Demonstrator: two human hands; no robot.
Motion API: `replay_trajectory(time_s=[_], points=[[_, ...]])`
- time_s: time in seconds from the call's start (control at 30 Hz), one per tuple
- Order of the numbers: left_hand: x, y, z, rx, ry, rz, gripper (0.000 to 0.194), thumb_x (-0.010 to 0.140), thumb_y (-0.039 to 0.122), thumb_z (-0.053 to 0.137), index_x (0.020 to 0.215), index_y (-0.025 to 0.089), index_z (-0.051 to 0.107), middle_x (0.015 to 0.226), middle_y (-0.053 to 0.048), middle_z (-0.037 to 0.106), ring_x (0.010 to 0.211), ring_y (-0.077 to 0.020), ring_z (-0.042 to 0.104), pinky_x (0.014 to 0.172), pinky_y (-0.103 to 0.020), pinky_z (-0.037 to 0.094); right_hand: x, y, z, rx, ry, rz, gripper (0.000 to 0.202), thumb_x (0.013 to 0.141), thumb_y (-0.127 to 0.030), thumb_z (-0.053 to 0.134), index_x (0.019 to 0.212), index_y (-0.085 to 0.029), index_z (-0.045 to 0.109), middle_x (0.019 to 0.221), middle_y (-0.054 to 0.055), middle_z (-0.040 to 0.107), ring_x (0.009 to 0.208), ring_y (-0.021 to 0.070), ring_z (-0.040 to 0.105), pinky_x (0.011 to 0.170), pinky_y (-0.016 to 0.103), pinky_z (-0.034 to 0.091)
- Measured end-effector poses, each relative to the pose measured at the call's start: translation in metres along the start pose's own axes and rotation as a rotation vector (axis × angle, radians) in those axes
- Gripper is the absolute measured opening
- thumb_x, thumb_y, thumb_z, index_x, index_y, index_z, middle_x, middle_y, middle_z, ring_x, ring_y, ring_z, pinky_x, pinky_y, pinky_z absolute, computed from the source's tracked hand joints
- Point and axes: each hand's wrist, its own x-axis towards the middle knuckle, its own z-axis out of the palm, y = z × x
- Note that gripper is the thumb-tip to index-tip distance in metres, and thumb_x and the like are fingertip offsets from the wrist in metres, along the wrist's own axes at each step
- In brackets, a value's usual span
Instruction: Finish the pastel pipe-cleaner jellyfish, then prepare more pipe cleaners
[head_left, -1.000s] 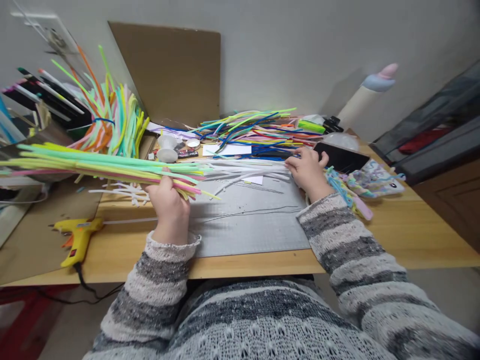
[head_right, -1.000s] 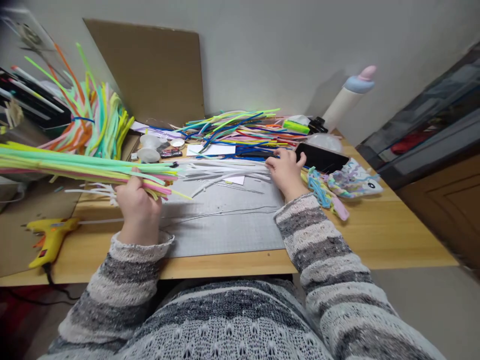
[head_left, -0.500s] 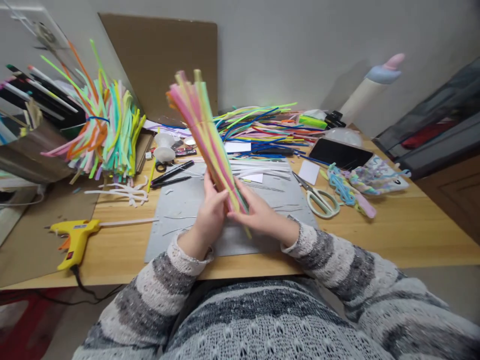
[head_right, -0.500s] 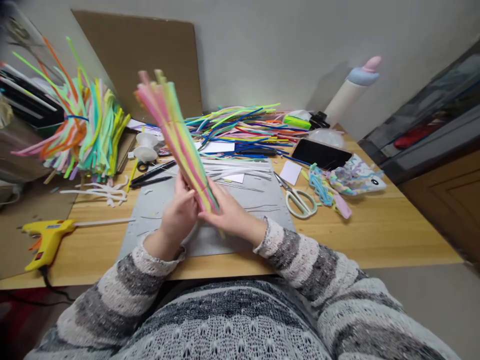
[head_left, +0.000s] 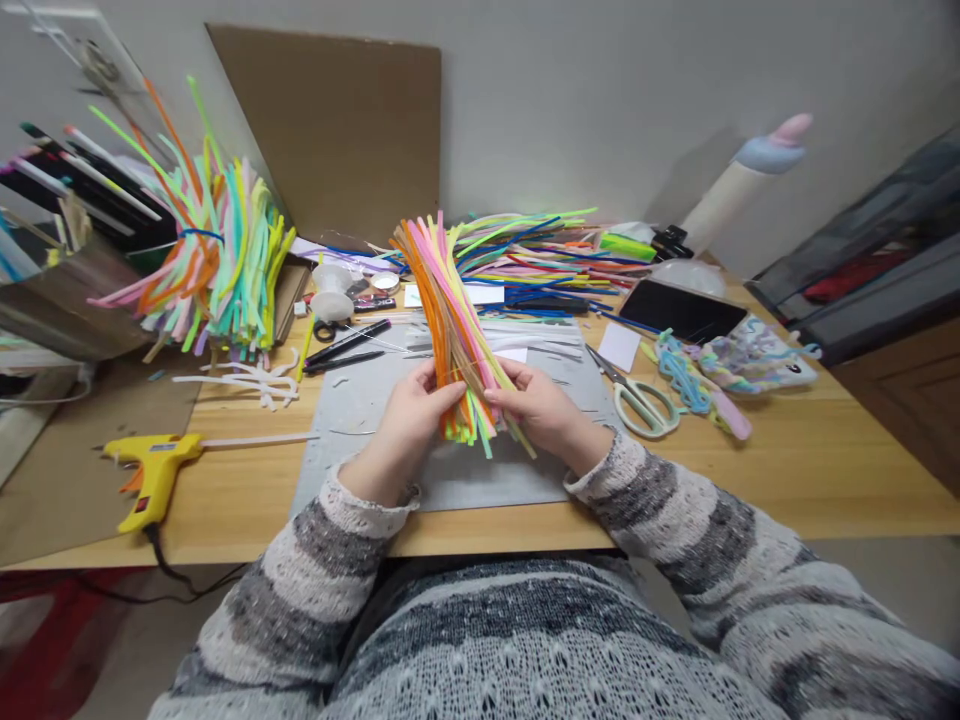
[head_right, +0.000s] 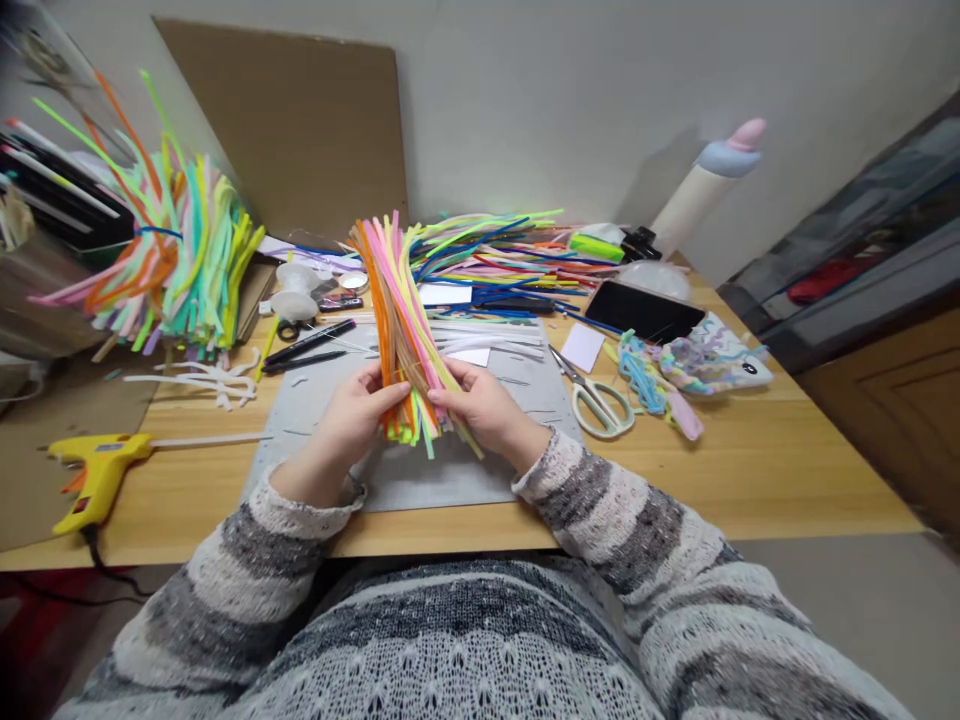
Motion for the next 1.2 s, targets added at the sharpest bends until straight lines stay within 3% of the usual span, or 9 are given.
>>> replay_trajectory(time_s=[0.2,0.37,0.47,0.57,0.77,0.97,1.03,1.1,1.2], points=[[0.002,0.015,-0.011,-0.092,-0.11,-0.213,0.011,0.067,0.016,0.07,0.075,0.012,0.063,0.059,-0.002,0.058,0.049,-0.0084,0.052,0.047,-0.019,0.043,0.0,-0.01,-0.008,0.025,-0.075,0.078,0.035,0.073,-0.04,0.074,0.099,-0.019,0.063,0.064,-0.002,0.055,0.05,0.0103,0.045,0.044,0.024,0.041],[-0.001,0.013,-0.004,-0.118,-0.135,-0.13,0.033,0.069,0.023,0.073,0.1,0.014,0.064,0.089,-0.007,0.068,0.071,-0.0167,0.065,0.061,-0.026,0.052,-0.001,-0.008,-0.002,-0.064,-0.037,0.009,0.042,0.071,-0.039,0.076,0.108,-0.022,0.064,0.069,-0.003,0.057,0.052,0.0108,0.047,0.046,0.024,0.043],[-0.003,0.005,0.001,-0.002,-0.057,-0.006,0.048,0.066,0.023,0.08,0.11,0.016,0.061,0.106,-0.009,0.067,0.093,-0.0209,0.065,0.078,-0.03,0.053,0.0,-0.007,0.001,-0.173,0.008,-0.082,0.048,0.068,-0.035,0.079,0.113,-0.024,0.064,0.094,0.002,0.066,0.072,0.0154,0.057,0.061,0.028,0.051],[-0.003,0.002,0.001,0.025,-0.047,0.006,0.05,0.062,0.017,0.082,0.107,0.016,0.06,0.101,-0.007,0.069,0.089,-0.0191,0.066,0.079,-0.03,0.053,0.0,-0.008,0.0,-0.124,-0.037,-0.095,0.042,0.069,-0.031,0.079,0.108,-0.023,0.067,0.099,0.002,0.067,0.086,0.0166,0.06,0.077,0.03,0.052],[-0.004,0.018,-0.005,-0.099,-0.234,-0.157,0.028,0.067,0.016,0.07,0.092,0.011,0.061,0.072,-0.004,0.067,0.054,-0.0119,0.059,0.051,-0.023,0.049,0.001,-0.011,-0.011,0.108,-0.115,0.015,0.038,0.073,-0.026,0.073,0.109,-0.016,0.066,0.072,-0.001,0.062,0.057,0.0089,0.052,0.051,0.02,0.044],[-0.004,0.024,-0.008,-0.096,-0.252,-0.205,0.036,0.063,0.012,0.062,0.099,0.01,0.061,0.07,-0.002,0.065,0.049,-0.0115,0.057,0.048,-0.023,0.047,0.0,-0.014,-0.013,0.071,-0.156,0.028,0.043,0.079,-0.028,0.068,0.119,-0.016,0.06,0.075,0.001,0.065,0.053,0.0097,0.053,0.049,0.023,0.047],[-0.004,0.02,-0.008,-0.058,-0.219,-0.157,0.043,0.064,0.011,0.061,0.107,0.012,0.059,0.08,-0.003,0.067,0.055,-0.0117,0.059,0.051,-0.023,0.048,-0.001,-0.014,-0.013,-0.007,-0.149,-0.027,0.048,0.081,-0.031,0.066,0.126,-0.019,0.057,0.092,0.004,0.068,0.066,0.0126,0.061,0.06,0.026,0.053],[-0.005,0.014,-0.005,-0.011,-0.185,-0.083,0.049,0.066,0.011,0.061,0.115,0.016,0.057,0.094,-0.004,0.068,0.07,-0.0145,0.064,0.06,-0.024,0.051,-0.004,-0.012,-0.01,-0.136,-0.135,-0.117,0.056,0.085,-0.036,0.062,0.138,-0.025,0.048,0.124,0.006,0.062,0.102,0.0183,0.063,0.087,0.033,0.054],[-0.006,0.0,0.002,0.014,-0.121,0.048,0.049,0.075,0.02,0.063,0.123,0.021,0.052,0.119,-0.006,0.062,0.112,-0.0213,0.059,0.09,-0.03,0.05,-0.008,-0.006,-0.004,-0.422,-0.147,-0.24,0.062,0.093,-0.04,0.051,0.15,-0.032,0.028,0.157,0.0,0.029,0.147,0.0201,0.022,0.121,0.039,0.021]])
